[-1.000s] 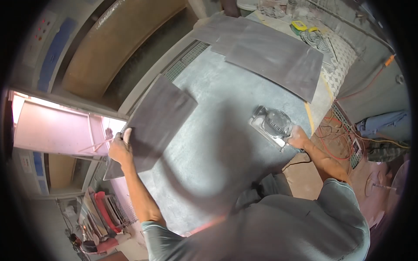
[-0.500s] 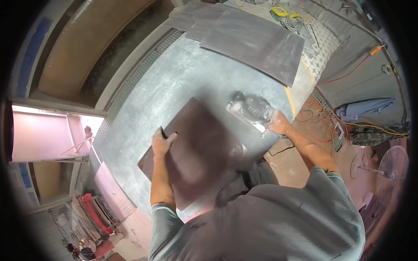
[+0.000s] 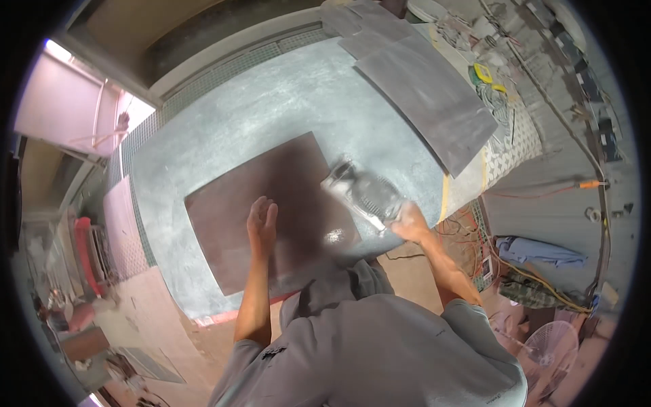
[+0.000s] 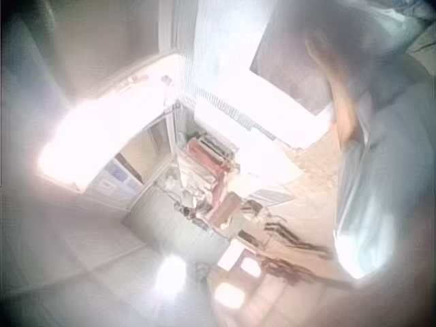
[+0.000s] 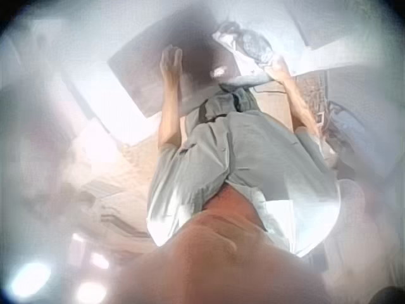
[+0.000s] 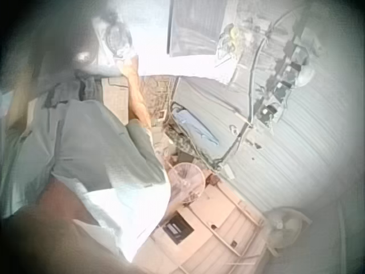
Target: The person sands rectangular wooden panels using a power sander on a large workbench, handling each panel to sand both faces.
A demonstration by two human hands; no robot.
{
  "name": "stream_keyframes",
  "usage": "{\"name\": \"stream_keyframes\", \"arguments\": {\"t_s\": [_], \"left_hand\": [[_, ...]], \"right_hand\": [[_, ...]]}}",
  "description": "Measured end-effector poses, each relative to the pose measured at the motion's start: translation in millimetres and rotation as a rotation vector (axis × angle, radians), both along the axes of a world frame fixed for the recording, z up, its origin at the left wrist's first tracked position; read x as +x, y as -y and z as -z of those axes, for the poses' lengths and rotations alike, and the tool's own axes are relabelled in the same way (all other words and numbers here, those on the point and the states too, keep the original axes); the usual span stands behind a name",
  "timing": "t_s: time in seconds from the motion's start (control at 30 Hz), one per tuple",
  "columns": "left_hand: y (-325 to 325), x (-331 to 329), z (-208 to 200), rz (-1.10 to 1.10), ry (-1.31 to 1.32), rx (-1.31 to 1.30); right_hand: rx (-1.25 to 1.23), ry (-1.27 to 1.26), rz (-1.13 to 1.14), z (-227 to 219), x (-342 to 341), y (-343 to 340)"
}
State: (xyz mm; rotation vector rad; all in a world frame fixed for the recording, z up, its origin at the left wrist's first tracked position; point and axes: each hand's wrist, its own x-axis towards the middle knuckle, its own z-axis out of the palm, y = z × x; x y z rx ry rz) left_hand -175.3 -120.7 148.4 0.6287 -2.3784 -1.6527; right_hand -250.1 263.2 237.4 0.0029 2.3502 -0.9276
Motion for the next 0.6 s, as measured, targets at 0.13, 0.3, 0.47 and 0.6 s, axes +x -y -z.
{"name": "stream_keyframes", "arguments": {"t_s": [0.13, 0.3, 0.47, 0.6], "left_hand": [[-38, 14, -47, -0.079, -0.074, 0.524], [-45, 59, -26, -0.015, 0.372, -0.112], [-31, 20, -28, 0.037, 0.383, -0.229], [2, -81, -23, 0.053, 0.238, -0.299]], "right_hand": [[0.017, -0.138, -0.378, 14, 26, 46], [0.202, 0.033, -0.9, 0, 30, 118], [0.257, 0.072, -0.954, -11, -31, 146], [-0.005, -0.179, -0.956, -6, -127, 172]]}}
